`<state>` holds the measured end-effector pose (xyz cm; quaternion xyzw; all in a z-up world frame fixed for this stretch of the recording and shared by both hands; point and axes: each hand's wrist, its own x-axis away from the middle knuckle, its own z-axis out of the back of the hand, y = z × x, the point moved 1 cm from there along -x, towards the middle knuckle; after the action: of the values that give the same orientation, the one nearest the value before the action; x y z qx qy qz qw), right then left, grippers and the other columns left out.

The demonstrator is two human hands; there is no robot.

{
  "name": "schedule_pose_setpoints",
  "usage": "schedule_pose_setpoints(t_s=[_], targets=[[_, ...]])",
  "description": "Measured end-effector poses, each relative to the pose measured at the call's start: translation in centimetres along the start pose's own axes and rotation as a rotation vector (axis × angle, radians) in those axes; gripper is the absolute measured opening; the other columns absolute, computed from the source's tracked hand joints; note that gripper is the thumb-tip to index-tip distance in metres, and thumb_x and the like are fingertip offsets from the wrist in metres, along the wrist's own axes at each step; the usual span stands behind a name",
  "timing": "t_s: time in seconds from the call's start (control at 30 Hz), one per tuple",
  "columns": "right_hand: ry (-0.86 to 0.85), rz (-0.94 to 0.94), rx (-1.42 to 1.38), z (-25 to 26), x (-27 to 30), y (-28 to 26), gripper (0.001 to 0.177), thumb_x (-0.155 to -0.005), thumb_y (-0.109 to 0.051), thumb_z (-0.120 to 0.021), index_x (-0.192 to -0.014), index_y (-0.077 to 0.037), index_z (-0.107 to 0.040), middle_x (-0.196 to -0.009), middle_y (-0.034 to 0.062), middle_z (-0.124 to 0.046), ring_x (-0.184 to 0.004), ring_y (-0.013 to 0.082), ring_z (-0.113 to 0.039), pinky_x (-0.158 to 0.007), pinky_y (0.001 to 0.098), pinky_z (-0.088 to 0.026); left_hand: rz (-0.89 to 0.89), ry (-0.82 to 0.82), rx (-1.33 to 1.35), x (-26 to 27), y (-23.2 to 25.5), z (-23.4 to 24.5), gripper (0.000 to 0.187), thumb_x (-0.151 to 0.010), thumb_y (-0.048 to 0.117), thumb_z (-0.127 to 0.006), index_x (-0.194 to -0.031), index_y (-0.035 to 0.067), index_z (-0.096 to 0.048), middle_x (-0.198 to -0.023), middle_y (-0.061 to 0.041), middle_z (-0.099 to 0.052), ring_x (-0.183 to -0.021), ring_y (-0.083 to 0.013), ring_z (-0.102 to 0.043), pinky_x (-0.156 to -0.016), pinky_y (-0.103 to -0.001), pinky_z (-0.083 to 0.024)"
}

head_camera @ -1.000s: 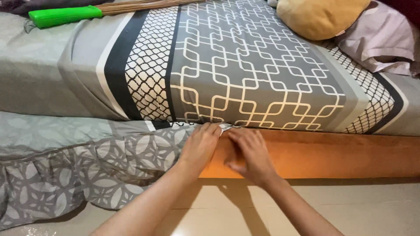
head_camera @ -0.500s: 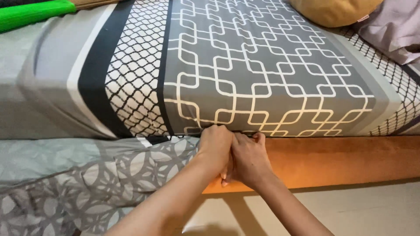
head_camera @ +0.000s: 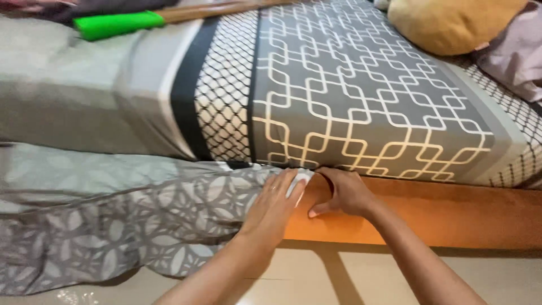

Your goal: Fold a large floral patterned comforter on a bed.

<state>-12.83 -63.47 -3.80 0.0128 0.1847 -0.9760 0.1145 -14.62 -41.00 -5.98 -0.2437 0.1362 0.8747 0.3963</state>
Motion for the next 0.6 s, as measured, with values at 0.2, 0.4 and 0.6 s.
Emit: schedule_pose_setpoints(t_s=[0.2,0.4,0.6], targets=[[-0.013,-0.140,0.239,-1.0,1.0,-4.4,0.125,-0.050,-0.064,-0.097,-0.144,-0.005,-0.038,-0.140,0.0144,-0.050,-0.139,0.0306,-0.041,-0.119,0.0530,-0.022,-0.064,0.205,-0.160,7.1,-8.5,4.1,0.046,-0.077,0.027,-0.067,-0.123,0.023,-0.059,-0.145,-0.010,-0.054,-0.132,-0.0408,-0.044,-0.103,-0.069,-0.028],[0.404,0.172,0.142,-5.9,4.5,-8.5,0.092,-0.076,-0.049,-0.081,-0.147,-0.005,-0.043,-0.148,0.0170,-0.047,-0.142,0.0326,-0.041,-0.121,0.0580,-0.021,0.204,-0.103,0.087,3.5,-8.2,6.9,0.020,-0.096,0.018,-0.060,-0.114,0.011,-0.065,-0.114,-0.011,-0.070,-0.116,-0.0330,-0.063,-0.101,-0.047,-0.050],[0.298,0.261,0.141,-3.2,2.2,-11.9,0.087,-0.072,-0.040,-0.079,-0.145,-0.006,-0.045,-0.144,0.0129,-0.050,-0.135,0.0299,-0.045,-0.112,0.0568,-0.028,0.307,-0.074,0.198,2.7,-9.1,6.8,0.038,-0.084,0.024,-0.062,-0.115,0.001,-0.063,-0.106,-0.022,-0.068,-0.103,-0.0415,-0.064,-0.093,-0.051,-0.050]])
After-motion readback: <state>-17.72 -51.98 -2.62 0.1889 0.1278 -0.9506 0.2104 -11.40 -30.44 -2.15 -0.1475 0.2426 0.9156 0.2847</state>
